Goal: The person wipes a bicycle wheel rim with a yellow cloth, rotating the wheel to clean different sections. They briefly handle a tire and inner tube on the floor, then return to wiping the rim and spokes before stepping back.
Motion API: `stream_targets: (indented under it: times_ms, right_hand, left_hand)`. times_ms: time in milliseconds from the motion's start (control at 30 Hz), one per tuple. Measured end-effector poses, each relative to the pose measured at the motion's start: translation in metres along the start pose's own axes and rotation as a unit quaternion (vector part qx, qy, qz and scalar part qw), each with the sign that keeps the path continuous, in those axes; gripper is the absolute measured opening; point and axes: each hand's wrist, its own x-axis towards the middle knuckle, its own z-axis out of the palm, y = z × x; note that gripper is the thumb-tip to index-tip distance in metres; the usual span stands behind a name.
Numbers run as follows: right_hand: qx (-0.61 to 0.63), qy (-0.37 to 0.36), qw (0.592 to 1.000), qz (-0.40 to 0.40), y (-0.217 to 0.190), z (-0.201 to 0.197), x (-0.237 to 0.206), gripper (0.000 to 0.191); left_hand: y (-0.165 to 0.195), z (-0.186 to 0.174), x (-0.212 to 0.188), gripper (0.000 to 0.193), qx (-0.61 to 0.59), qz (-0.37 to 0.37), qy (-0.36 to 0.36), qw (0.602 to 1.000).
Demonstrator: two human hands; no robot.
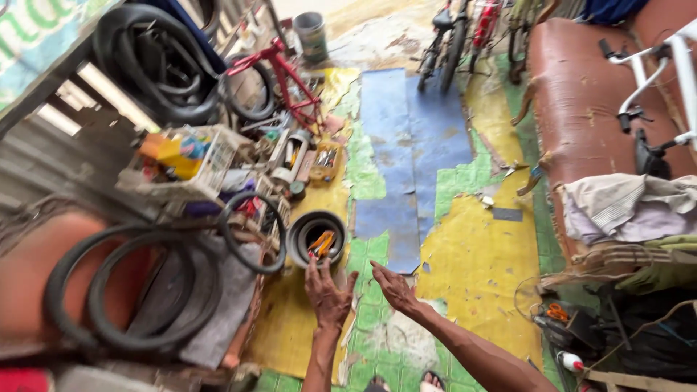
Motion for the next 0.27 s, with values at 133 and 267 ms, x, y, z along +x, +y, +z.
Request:
stream_targets:
  times_ms: [133, 267]
  right_hand:
    - [0.020, 0.043, 0.998, 0.035, 0.031, -0.043, 0.048, 0.062]
    - [0.034, 0.097, 0.994, 0.034, 0.059, -0.080, 0.123, 0.059]
  left_hand:
    - [0.034, 0.054, 0.061, 0.079, -0.028, 0.048, -0.016, 0.998]
    - [0.053, 0.107, 0.138, 0.078, -0.063, 0.049, -0.077, 0.994]
